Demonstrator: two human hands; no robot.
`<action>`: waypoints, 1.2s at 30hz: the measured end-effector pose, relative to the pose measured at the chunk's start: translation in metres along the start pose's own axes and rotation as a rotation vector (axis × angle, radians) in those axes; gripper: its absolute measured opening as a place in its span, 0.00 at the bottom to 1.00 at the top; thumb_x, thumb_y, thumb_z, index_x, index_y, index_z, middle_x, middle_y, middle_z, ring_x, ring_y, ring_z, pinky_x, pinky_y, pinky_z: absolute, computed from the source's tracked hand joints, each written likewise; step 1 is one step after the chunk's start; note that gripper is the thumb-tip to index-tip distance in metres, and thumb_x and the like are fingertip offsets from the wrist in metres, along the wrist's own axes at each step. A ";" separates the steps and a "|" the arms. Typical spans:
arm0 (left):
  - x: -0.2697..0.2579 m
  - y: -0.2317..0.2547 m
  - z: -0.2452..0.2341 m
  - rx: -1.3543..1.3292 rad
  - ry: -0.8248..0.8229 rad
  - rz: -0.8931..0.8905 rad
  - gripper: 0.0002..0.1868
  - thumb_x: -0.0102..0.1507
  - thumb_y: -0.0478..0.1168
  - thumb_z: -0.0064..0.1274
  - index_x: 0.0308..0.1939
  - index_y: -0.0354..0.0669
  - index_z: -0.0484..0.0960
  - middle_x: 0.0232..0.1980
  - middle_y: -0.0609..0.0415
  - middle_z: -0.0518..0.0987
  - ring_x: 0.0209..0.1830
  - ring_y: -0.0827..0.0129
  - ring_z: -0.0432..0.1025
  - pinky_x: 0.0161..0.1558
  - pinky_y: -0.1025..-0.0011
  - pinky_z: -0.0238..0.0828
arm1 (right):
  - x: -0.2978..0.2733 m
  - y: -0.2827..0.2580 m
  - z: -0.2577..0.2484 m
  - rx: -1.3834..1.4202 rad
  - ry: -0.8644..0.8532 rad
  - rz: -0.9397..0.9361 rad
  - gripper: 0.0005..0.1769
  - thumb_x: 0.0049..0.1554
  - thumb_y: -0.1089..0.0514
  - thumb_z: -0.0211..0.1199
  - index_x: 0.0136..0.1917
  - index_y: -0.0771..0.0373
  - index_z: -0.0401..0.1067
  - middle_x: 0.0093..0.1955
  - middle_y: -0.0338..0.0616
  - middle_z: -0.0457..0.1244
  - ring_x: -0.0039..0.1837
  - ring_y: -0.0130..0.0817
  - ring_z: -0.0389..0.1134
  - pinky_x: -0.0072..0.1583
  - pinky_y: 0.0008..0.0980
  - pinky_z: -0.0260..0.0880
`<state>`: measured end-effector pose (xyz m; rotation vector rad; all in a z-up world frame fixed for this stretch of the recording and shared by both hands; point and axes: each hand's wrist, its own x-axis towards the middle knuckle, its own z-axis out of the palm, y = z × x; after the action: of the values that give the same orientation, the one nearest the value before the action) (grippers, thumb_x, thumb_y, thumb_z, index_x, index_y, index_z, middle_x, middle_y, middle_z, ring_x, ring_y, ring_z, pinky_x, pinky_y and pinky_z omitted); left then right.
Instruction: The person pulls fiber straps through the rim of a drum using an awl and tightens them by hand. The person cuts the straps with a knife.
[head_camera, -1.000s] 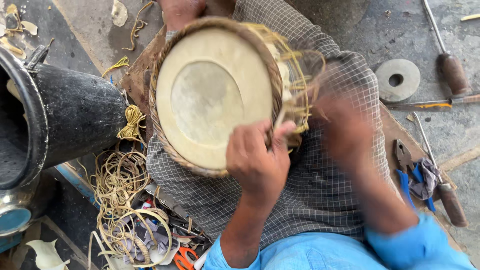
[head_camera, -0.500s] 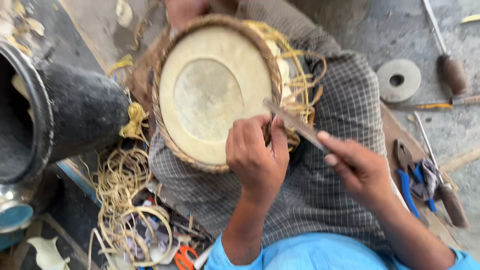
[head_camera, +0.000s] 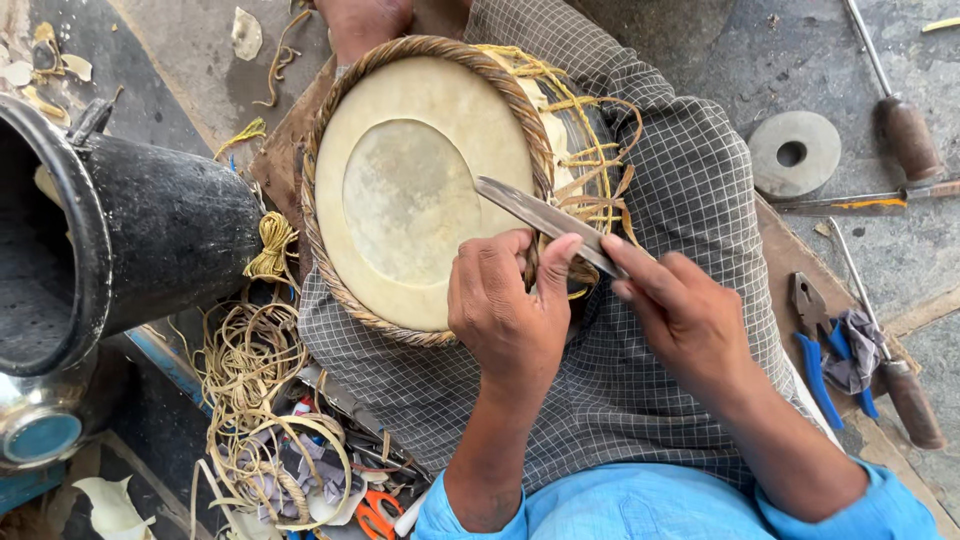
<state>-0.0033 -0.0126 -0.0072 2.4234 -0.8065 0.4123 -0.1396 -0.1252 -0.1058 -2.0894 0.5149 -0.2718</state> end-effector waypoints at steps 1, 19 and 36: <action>0.000 -0.001 0.001 0.000 0.006 0.008 0.19 0.68 0.53 0.61 0.43 0.42 0.75 0.38 0.56 0.73 0.36 0.63 0.70 0.39 0.63 0.67 | 0.016 -0.014 -0.004 -0.066 -0.011 0.002 0.25 0.62 0.53 0.64 0.72 0.45 0.70 0.37 0.43 0.61 0.35 0.36 0.64 0.39 0.38 0.66; -0.002 -0.055 -0.052 -0.144 -0.155 0.254 0.20 0.60 0.51 0.68 0.33 0.45 0.73 0.30 0.53 0.71 0.30 0.56 0.69 0.34 0.58 0.63 | -0.017 0.116 -0.078 0.329 0.342 0.318 0.20 0.76 0.61 0.57 0.79 0.65 0.63 0.40 0.37 0.62 0.38 0.16 0.60 0.42 0.17 0.60; -0.014 -0.011 -0.036 -0.030 -0.066 0.287 0.11 0.62 0.37 0.67 0.45 0.44 0.81 0.41 0.55 0.76 0.39 0.61 0.72 0.42 0.62 0.67 | -0.062 0.015 -0.044 0.776 0.000 0.196 0.27 0.68 0.57 0.56 0.78 0.62 0.62 0.43 0.41 0.67 0.41 0.21 0.64 0.43 0.19 0.66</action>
<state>-0.0113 0.0227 0.0106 2.3093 -1.1880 0.4265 -0.2150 -0.1362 -0.0941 -1.2788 0.5062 -0.2976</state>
